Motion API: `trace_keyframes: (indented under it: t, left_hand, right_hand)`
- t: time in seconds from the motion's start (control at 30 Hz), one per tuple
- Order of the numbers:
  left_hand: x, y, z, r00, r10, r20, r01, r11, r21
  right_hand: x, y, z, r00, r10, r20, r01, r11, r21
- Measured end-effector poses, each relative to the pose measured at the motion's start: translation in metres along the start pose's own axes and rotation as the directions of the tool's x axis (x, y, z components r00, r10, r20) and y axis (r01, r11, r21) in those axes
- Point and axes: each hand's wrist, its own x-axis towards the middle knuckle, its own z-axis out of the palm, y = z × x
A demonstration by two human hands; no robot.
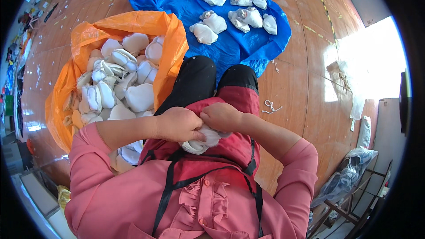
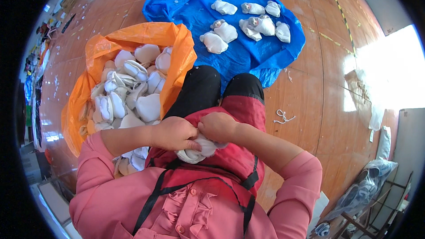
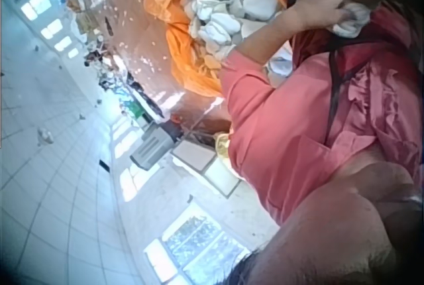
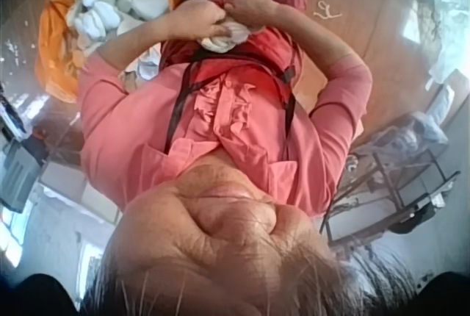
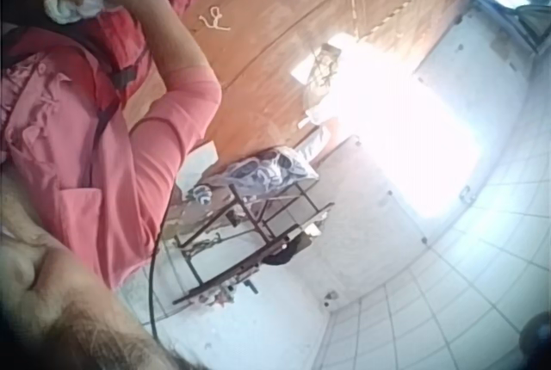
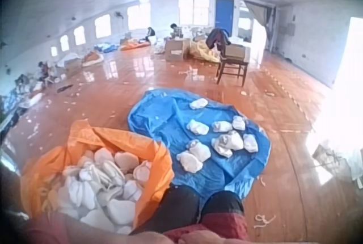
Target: The person sits on the floor and repeatedly stuffs white fabric pieces around small objects, then places the finished items onto a blue tarp. The process is repeated continuously with items taken from an orange bag.
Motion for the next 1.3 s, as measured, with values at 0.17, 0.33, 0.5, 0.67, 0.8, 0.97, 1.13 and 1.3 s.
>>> trace_keyframes:
  t: [0.17,0.33,0.5,0.67,0.8,0.97,1.13,1.3]
  left_hand:
    - [0.002,-0.012,0.012,0.99,0.124,-0.062,-0.132,0.978,-0.159]
    - [-0.003,-0.018,0.02,0.911,0.382,-0.154,-0.394,0.917,-0.06]
    - [-0.006,-0.02,0.031,0.831,0.521,-0.196,-0.517,0.853,0.074]
    - [-0.019,-0.018,0.034,0.833,0.538,-0.129,-0.534,0.843,0.065]
    - [-0.023,-0.024,0.038,0.857,0.491,-0.159,-0.491,0.87,0.038]
    - [-0.03,-0.034,0.044,0.831,0.439,-0.342,-0.469,0.883,-0.007]
    - [-0.041,-0.043,0.054,0.798,0.409,-0.443,-0.424,0.903,0.069]
    - [-0.045,-0.035,0.051,0.777,0.351,-0.523,-0.373,0.925,0.066]
  right_hand:
    - [0.004,0.003,0.002,0.998,-0.016,0.058,0.014,1.0,0.024]
    - [0.008,0.009,0.007,0.993,-0.106,-0.046,0.111,0.984,0.139]
    - [0.012,0.002,0.006,0.999,0.006,0.042,-0.022,0.919,0.394]
    - [0.014,-0.006,0.012,0.989,0.019,0.148,-0.108,0.774,0.624]
    - [0.012,-0.006,0.029,0.991,0.088,0.097,-0.13,0.747,0.652]
    - [0.005,-0.013,0.027,0.912,0.151,-0.381,0.182,0.684,0.707]
    - [-0.013,-0.01,0.025,0.927,-0.01,-0.376,0.323,0.531,0.783]
    - [-0.027,-0.019,0.026,0.935,0.013,-0.354,0.277,0.595,0.755]
